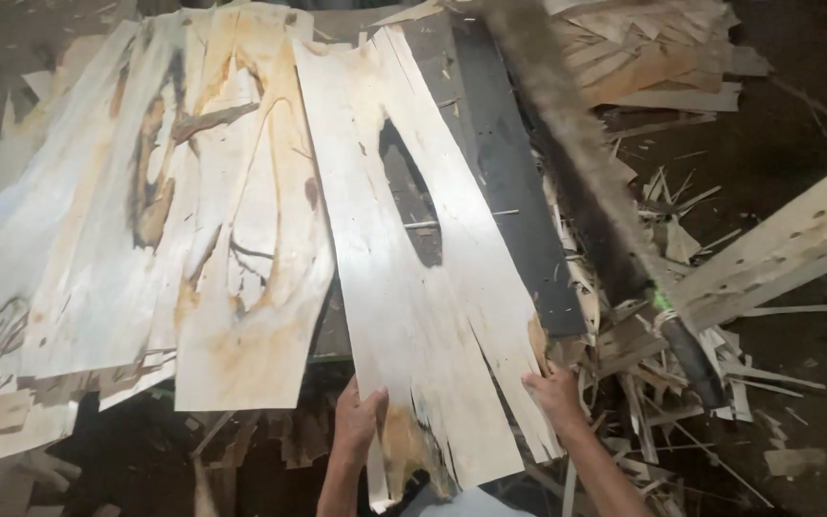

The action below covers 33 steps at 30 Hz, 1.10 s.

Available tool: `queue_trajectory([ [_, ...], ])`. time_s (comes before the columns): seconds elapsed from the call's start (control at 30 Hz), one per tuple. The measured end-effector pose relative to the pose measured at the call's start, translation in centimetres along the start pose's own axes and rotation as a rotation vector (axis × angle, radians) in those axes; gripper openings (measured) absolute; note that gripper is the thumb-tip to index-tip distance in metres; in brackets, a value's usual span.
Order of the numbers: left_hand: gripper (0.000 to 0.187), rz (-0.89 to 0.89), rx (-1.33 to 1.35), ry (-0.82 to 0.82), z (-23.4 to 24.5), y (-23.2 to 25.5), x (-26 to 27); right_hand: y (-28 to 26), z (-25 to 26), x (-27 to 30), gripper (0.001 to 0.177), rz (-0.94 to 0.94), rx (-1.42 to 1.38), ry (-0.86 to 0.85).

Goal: Organizing and moving various wood veneer scraps and strips at a cutting station.

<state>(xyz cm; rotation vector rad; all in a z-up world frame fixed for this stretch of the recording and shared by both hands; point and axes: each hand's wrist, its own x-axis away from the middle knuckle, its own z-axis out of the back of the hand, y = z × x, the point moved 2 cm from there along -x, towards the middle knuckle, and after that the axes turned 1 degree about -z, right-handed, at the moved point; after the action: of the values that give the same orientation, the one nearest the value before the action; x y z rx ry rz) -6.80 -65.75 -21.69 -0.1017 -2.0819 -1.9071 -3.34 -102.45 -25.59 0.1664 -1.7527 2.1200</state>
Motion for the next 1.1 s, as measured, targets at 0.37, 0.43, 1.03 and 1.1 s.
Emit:
queue_trajectory([
  [0.37,0.039,0.163,0.253,-0.067,-5.9,-6.5,-5.7,2.5,5.8,-4.1,0.042,-0.248,-0.127,-0.01],
  [0.43,0.036,0.24,0.141,-0.058,-4.7,-8.4,-7.8,1.7,5.5,-3.4,0.043,-0.223,-0.1,-0.156],
  [1.03,0.057,0.215,0.698,-0.168,-19.7,-2.0,-7.0,-28.1,0.6,9.4,0.016,0.246,-0.09,-0.309],
  [1.1,0.057,0.195,0.695,-0.182,-18.7,-3.6,-4.1,-28.5,-0.3,8.8,0.021,0.279,0.197,-0.271],
])
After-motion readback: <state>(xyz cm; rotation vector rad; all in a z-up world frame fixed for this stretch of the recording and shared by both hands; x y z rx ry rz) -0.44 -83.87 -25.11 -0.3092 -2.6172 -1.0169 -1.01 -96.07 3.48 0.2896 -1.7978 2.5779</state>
